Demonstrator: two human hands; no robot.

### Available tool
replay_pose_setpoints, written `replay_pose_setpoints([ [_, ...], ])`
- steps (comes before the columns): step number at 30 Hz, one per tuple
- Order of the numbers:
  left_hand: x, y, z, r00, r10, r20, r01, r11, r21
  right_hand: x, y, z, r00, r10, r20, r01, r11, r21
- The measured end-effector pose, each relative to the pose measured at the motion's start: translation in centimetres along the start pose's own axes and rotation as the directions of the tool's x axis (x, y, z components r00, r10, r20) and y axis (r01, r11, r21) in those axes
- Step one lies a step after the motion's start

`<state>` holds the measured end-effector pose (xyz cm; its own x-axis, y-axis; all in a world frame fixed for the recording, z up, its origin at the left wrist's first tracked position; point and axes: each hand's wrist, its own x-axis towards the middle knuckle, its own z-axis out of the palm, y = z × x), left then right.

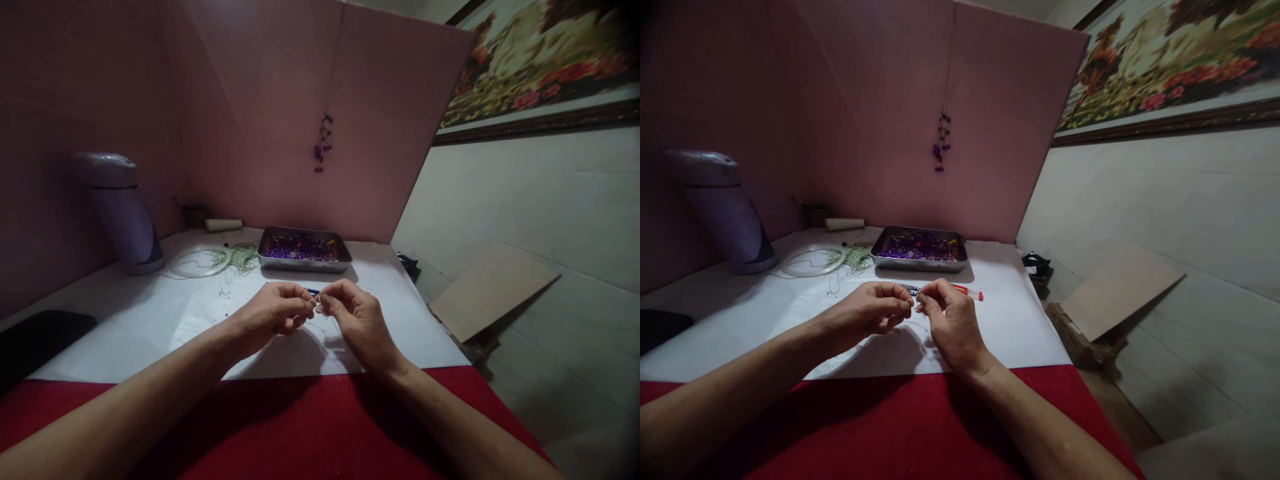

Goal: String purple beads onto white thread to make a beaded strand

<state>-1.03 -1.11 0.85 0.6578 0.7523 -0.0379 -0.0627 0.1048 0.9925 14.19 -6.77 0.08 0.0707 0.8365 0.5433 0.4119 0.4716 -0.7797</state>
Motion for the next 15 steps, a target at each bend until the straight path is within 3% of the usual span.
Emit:
replay_pose_setpoints([
  [3,-0.20,-0.11,0.20,1.000,0.014,0.021,-0.016,0.997,0.073,-0.08,0.21,0.18,0.999,0.045,0.024,-0.047,0.993,0.110],
  [6,-0.32,-0.07,0.47,1.000,0.022,0.008,-0.023,0.993,0.115,-0.24,0.45,0.26,0.999,0.024,0.039,-0.028,0.994,0.102],
  [11,-0.19,0.26,0.83,0.997,0.025,-0.075,-0.012,0.987,0.158,-0.43,0.59,0.00,0.990,-0.132,0.045,0.137,0.982,-0.129],
  [15,-0.05,0.32,0.69,0.993,0.059,-0.103,-0.043,0.989,0.145,-0.35,0.49,-0.38,0.957,-0.287,0.047,0.283,0.881,-0.379],
])
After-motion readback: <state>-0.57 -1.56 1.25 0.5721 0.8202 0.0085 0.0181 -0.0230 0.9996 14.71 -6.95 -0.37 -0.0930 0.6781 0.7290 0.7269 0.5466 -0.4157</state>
